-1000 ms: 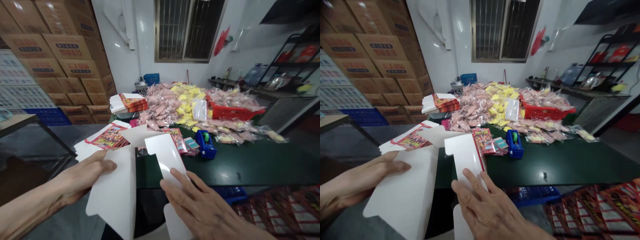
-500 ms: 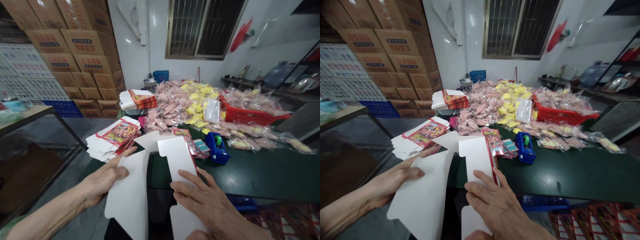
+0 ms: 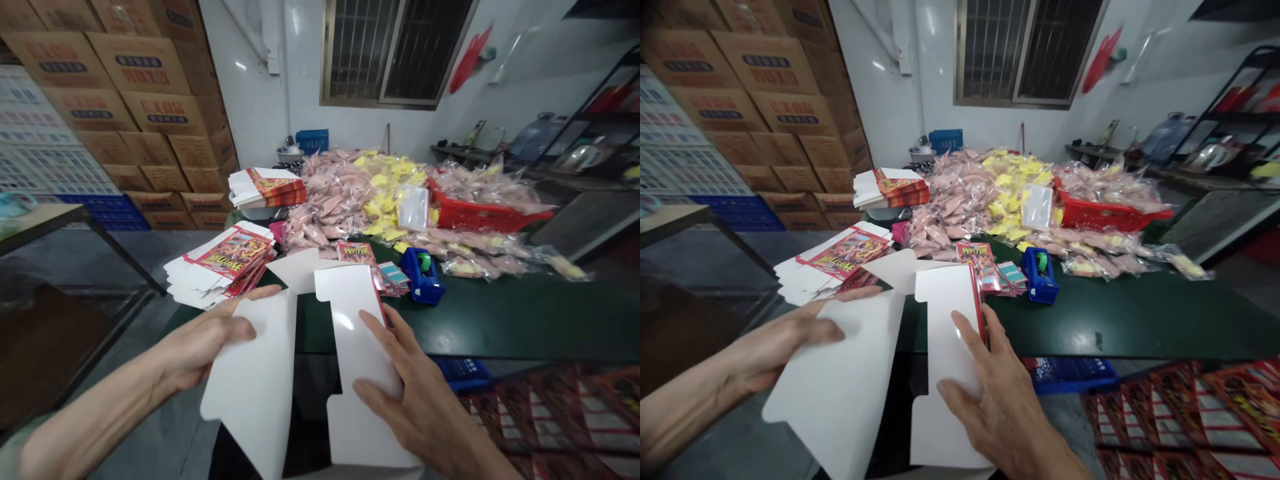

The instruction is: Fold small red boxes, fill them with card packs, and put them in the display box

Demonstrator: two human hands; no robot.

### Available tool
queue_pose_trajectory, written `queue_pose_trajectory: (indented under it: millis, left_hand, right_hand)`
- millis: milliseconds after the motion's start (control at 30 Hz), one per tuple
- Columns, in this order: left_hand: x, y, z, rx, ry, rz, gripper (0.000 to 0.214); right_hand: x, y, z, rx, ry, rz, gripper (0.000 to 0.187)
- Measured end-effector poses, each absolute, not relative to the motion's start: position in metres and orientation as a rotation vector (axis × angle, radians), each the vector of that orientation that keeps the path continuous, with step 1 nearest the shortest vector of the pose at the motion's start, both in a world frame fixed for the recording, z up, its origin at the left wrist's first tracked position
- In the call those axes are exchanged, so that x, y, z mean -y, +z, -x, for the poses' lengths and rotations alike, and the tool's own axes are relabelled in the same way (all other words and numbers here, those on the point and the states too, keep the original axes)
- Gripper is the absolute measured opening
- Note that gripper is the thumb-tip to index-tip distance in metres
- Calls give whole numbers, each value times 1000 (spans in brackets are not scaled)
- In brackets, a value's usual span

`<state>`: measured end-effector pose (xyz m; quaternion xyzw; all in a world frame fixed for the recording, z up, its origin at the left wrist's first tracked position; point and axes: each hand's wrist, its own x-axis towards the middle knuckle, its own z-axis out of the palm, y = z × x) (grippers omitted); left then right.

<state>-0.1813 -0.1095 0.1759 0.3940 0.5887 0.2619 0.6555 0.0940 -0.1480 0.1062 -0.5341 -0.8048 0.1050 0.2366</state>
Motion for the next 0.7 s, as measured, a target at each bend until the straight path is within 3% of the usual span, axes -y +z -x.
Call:
queue_pose_trajectory:
  millis: [167,267,367,467,567,700]
  left_hand:
    - [95,175,189,-1368,565,-960,75]
    - [92,171,188,-1382,532,-1010,72]
    - [95,171,181,-1358,487,-1057,76]
    - [98,172,173,-1340,493,-1082,81]
    - [98,172,171,-1327,505,-1070,84]
    - [95,168,179,-1323,504,-1014,86]
  right_hand:
    - [177,104,-90,2228,174,1527,58]
    - [187,102,-89,2212,-66,1495,52]
    - [181,107,-86,2251,-314,1290,35]
    - [162,115,-82,2508,-331,935,22]
    - [143,117,-79,2744,-233,740,30]
    - [127,110,-77,2831,-132,701,62]
